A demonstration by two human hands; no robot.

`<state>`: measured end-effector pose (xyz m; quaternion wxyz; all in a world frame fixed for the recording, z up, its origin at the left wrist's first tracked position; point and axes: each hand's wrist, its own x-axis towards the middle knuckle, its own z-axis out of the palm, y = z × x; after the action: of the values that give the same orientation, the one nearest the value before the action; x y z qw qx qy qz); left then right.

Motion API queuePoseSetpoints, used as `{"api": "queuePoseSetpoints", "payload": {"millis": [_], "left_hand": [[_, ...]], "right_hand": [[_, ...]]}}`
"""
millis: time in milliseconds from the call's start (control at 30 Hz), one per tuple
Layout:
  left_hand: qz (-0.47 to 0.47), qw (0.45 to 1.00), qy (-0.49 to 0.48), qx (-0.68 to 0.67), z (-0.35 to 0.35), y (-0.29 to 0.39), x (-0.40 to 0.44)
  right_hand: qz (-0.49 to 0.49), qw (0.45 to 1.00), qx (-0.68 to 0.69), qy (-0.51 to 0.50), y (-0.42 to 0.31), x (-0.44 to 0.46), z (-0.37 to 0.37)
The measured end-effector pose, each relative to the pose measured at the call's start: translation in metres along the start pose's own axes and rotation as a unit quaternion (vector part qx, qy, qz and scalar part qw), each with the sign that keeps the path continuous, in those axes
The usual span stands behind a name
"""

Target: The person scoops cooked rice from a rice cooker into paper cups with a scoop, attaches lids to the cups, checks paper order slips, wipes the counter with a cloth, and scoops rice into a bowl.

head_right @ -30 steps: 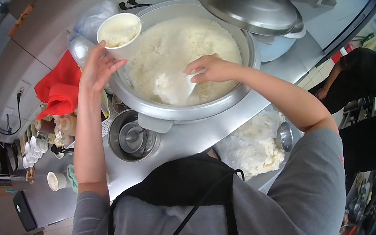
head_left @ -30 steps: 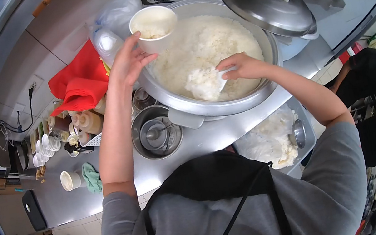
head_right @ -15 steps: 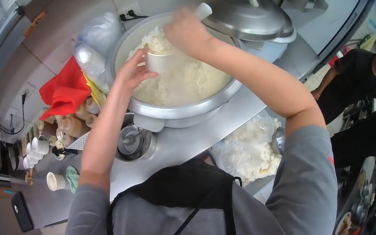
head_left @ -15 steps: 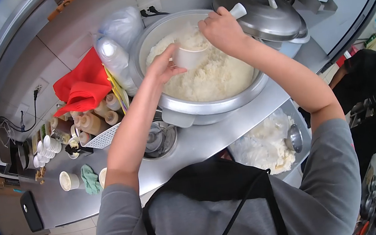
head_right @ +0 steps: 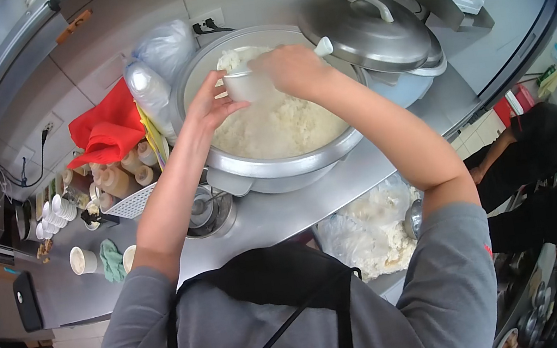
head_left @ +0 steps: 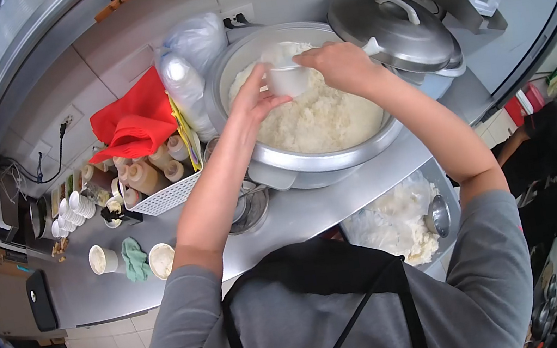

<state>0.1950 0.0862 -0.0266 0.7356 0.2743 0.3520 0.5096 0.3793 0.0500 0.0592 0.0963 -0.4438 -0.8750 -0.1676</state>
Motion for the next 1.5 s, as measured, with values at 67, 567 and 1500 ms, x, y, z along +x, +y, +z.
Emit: {"api": "queuePoseSetpoints", "payload": {"millis": [67,567,1500], "left_hand": [[0.018,0.999,-0.022,0.017,-0.002,-0.004,-0.001],[0.038,0.995,-0.035,0.088,-0.045,0.03,-0.01],[0.074,0.996,-0.028,0.048,-0.055,0.064,-0.026]], "right_hand": [[0.014,0.997,0.047,-0.065,0.005,0.001,-0.011],[0.131,0.961,0.187,0.154,0.058,0.001,0.004],[0.028,0.835,0.467,-0.289,0.023,-0.06,0.071]]}}
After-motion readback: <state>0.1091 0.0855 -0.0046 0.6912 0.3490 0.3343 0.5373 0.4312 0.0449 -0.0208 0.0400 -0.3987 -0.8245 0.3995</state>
